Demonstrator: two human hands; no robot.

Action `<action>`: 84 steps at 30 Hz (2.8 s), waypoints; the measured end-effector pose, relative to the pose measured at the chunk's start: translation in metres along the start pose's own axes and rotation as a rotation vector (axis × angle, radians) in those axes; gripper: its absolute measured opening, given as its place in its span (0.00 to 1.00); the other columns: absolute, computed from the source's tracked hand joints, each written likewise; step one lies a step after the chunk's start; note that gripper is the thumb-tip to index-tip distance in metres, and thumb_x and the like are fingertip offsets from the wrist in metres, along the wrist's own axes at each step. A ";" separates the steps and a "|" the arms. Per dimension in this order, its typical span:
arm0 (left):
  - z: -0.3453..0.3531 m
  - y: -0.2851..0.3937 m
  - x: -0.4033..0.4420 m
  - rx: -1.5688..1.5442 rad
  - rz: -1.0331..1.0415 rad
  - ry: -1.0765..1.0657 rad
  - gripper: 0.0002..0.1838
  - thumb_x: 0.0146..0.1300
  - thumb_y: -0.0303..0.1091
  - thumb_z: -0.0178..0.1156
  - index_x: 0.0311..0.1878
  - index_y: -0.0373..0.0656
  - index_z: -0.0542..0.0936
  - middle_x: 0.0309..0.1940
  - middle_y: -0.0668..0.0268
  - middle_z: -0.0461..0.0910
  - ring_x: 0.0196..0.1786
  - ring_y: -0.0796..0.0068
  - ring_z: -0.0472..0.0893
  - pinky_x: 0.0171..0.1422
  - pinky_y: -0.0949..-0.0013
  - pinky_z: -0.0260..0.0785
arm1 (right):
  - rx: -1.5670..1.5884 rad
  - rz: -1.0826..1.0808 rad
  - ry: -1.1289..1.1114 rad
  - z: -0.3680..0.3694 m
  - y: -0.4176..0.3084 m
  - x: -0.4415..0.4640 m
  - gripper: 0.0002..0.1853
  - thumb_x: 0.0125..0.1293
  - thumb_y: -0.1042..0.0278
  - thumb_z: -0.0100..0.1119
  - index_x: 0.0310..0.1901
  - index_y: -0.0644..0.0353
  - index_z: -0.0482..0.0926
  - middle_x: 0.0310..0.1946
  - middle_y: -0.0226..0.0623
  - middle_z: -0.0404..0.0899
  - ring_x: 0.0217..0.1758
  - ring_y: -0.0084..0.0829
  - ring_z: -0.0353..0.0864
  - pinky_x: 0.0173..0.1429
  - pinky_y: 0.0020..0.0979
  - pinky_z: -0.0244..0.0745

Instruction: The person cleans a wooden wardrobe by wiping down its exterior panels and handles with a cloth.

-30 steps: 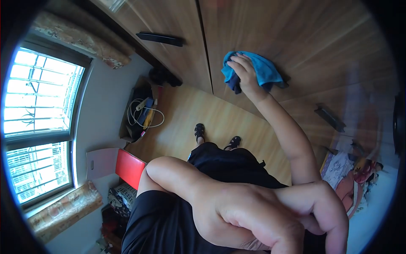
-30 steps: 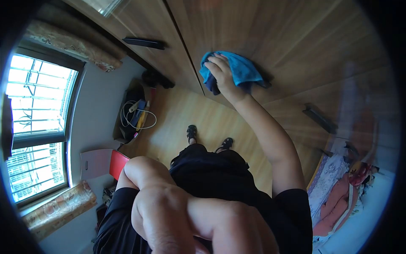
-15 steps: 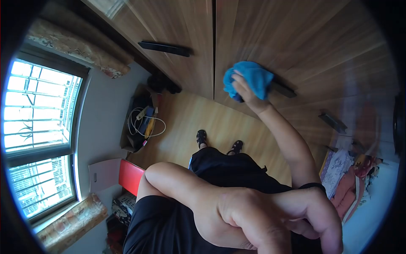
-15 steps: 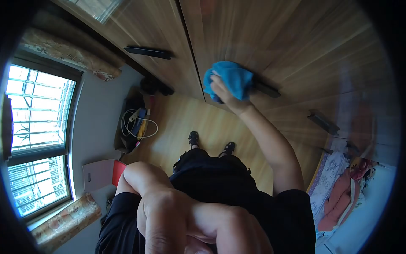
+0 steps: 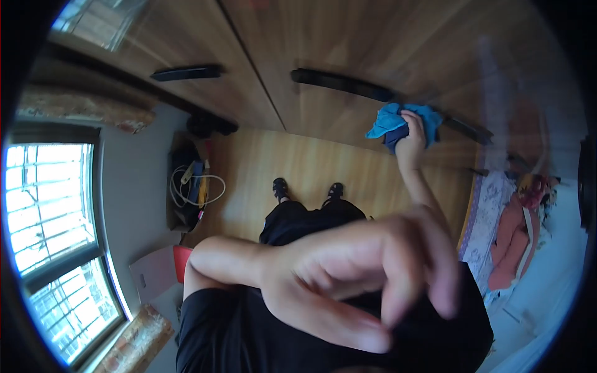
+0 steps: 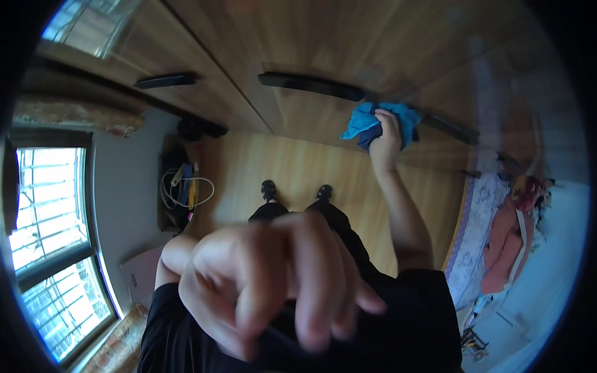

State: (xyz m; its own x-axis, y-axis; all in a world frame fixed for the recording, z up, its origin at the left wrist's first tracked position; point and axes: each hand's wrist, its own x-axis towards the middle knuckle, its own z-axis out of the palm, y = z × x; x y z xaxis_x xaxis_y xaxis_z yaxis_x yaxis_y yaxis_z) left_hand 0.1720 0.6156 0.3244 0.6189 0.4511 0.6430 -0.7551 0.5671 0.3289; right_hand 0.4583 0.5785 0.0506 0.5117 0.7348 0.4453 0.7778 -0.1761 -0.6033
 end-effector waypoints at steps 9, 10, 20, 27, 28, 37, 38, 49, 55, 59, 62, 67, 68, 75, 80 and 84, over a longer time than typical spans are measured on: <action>0.015 0.034 -0.021 0.243 -0.055 0.015 0.11 0.73 0.32 0.65 0.40 0.35 0.74 0.21 0.63 0.79 0.19 0.73 0.75 0.28 0.68 0.76 | 0.638 0.444 0.442 0.029 -0.096 -0.020 0.14 0.68 0.76 0.64 0.54 0.60 0.77 0.49 0.31 0.79 0.54 0.29 0.79 0.63 0.32 0.74; 0.017 0.039 -0.022 0.286 -0.042 0.022 0.11 0.72 0.31 0.66 0.40 0.35 0.74 0.19 0.64 0.78 0.17 0.73 0.74 0.26 0.69 0.75 | 0.442 0.308 0.467 0.028 -0.111 -0.007 0.15 0.66 0.76 0.66 0.53 0.59 0.77 0.51 0.32 0.79 0.55 0.30 0.79 0.64 0.33 0.74; 0.016 0.101 -0.038 0.136 -0.060 0.188 0.07 0.74 0.29 0.56 0.40 0.37 0.77 0.25 0.60 0.77 0.26 0.66 0.78 0.35 0.63 0.79 | -0.218 -0.156 0.612 0.133 -0.098 0.027 0.21 0.55 0.80 0.67 0.51 0.52 0.78 0.54 0.41 0.70 0.59 0.51 0.67 0.66 0.50 0.61; 0.061 0.148 -0.012 -0.229 -0.199 0.747 0.12 0.77 0.29 0.53 0.44 0.31 0.83 0.45 0.41 0.81 0.46 0.49 0.86 0.49 0.61 0.82 | 0.050 0.685 0.423 0.177 -0.052 -0.039 0.28 0.51 0.86 0.48 0.56 0.61 0.78 0.51 0.50 0.81 0.56 0.47 0.82 0.67 0.43 0.73; 0.051 0.151 -0.015 -0.246 -0.201 0.688 0.12 0.78 0.29 0.53 0.45 0.30 0.82 0.45 0.41 0.81 0.47 0.48 0.85 0.50 0.59 0.82 | 0.063 0.678 0.468 0.161 -0.072 -0.034 0.28 0.51 0.87 0.47 0.56 0.63 0.77 0.51 0.49 0.81 0.56 0.45 0.81 0.68 0.43 0.73; -0.028 0.169 -0.036 -0.639 -0.389 0.000 0.13 0.75 0.25 0.50 0.53 0.32 0.83 0.57 0.33 0.75 0.66 0.36 0.75 0.69 0.50 0.73 | 0.467 0.671 0.838 0.125 -0.153 0.045 0.31 0.53 0.92 0.41 0.62 0.69 0.68 0.57 0.47 0.74 0.60 0.41 0.78 0.71 0.39 0.71; -0.037 0.176 -0.033 -0.715 -0.403 -0.073 0.13 0.74 0.23 0.51 0.52 0.33 0.83 0.59 0.32 0.73 0.67 0.35 0.74 0.70 0.49 0.71 | 0.369 0.705 0.844 0.137 -0.155 0.049 0.31 0.54 0.92 0.42 0.63 0.69 0.67 0.58 0.48 0.73 0.60 0.41 0.78 0.71 0.39 0.71; -0.035 0.213 -0.049 -0.507 0.077 0.314 0.13 0.71 0.22 0.53 0.35 0.35 0.86 0.65 0.33 0.68 0.67 0.41 0.76 0.78 0.55 0.62 | 0.886 0.609 0.300 0.258 -0.192 0.026 0.21 0.67 0.82 0.55 0.62 0.69 0.68 0.58 0.43 0.75 0.60 0.33 0.77 0.70 0.35 0.71; -0.064 0.218 -0.053 -0.301 0.249 0.118 0.11 0.73 0.22 0.51 0.35 0.37 0.81 0.58 0.39 0.71 0.57 0.50 0.79 0.70 0.54 0.69 | 0.956 0.672 0.209 0.206 -0.191 0.012 0.17 0.70 0.76 0.59 0.59 0.64 0.72 0.53 0.39 0.79 0.51 0.31 0.82 0.60 0.35 0.79; -0.094 0.223 -0.058 -0.146 -0.069 0.009 0.05 0.74 0.27 0.54 0.39 0.41 0.73 0.49 0.55 0.72 0.54 0.64 0.75 0.73 0.47 0.66 | 0.883 0.746 0.432 0.142 -0.170 0.026 0.17 0.74 0.71 0.55 0.61 0.61 0.70 0.52 0.36 0.78 0.53 0.30 0.81 0.61 0.35 0.78; -0.084 0.207 -0.064 -0.387 -0.361 0.062 0.07 0.81 0.32 0.51 0.46 0.38 0.69 0.38 0.62 0.74 0.42 0.69 0.77 0.61 0.53 0.75 | 0.930 0.785 0.559 0.130 -0.173 0.041 0.25 0.73 0.71 0.55 0.69 0.62 0.62 0.58 0.40 0.75 0.57 0.32 0.78 0.64 0.36 0.75; -0.086 0.182 -0.048 -0.151 -0.567 -0.164 0.09 0.77 0.31 0.57 0.51 0.35 0.70 0.30 0.64 0.77 0.31 0.69 0.78 0.44 0.56 0.78 | 0.779 0.826 0.492 0.246 -0.177 0.016 0.38 0.73 0.67 0.54 0.80 0.63 0.50 0.66 0.45 0.68 0.67 0.35 0.70 0.72 0.37 0.66; -0.085 0.177 -0.046 -0.123 -0.609 -0.191 0.10 0.77 0.31 0.57 0.52 0.35 0.71 0.29 0.64 0.77 0.29 0.68 0.78 0.42 0.56 0.79 | 0.936 0.801 0.474 0.257 -0.184 0.020 0.33 0.73 0.67 0.55 0.76 0.63 0.57 0.65 0.43 0.71 0.66 0.35 0.71 0.71 0.36 0.68; -0.092 0.193 -0.053 0.075 -0.587 0.001 0.14 0.71 0.38 0.67 0.41 0.33 0.82 0.25 0.58 0.84 0.28 0.63 0.84 0.38 0.58 0.80 | 1.532 0.885 0.683 0.166 -0.139 0.051 0.12 0.78 0.66 0.54 0.57 0.58 0.78 0.53 0.37 0.83 0.54 0.35 0.84 0.62 0.41 0.81; -0.098 0.221 -0.108 0.579 -0.482 0.415 0.17 0.71 0.45 0.66 0.38 0.41 0.76 0.20 0.68 0.74 0.24 0.75 0.74 0.34 0.68 0.72 | 1.066 0.722 1.067 0.040 -0.043 0.052 0.05 0.74 0.76 0.52 0.47 0.58 0.76 0.42 0.37 0.82 0.47 0.35 0.84 0.50 0.42 0.84; -0.119 0.224 -0.143 0.600 -0.306 0.527 0.17 0.71 0.42 0.67 0.36 0.45 0.69 0.26 0.68 0.67 0.29 0.79 0.67 0.37 0.72 0.62 | 0.545 0.334 0.999 -0.078 -0.040 0.066 0.17 0.65 0.87 0.47 0.52 0.59 0.72 0.43 0.38 0.79 0.48 0.36 0.81 0.57 0.36 0.79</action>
State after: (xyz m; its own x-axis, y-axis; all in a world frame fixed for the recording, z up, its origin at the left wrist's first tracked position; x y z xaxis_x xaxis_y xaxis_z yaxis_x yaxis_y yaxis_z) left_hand -0.0598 0.7599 0.2233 0.7218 0.6833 0.1098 -0.4331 0.3223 0.8417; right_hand 0.4891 0.5830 0.1554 0.9060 -0.1746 0.3855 0.4174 0.2182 -0.8821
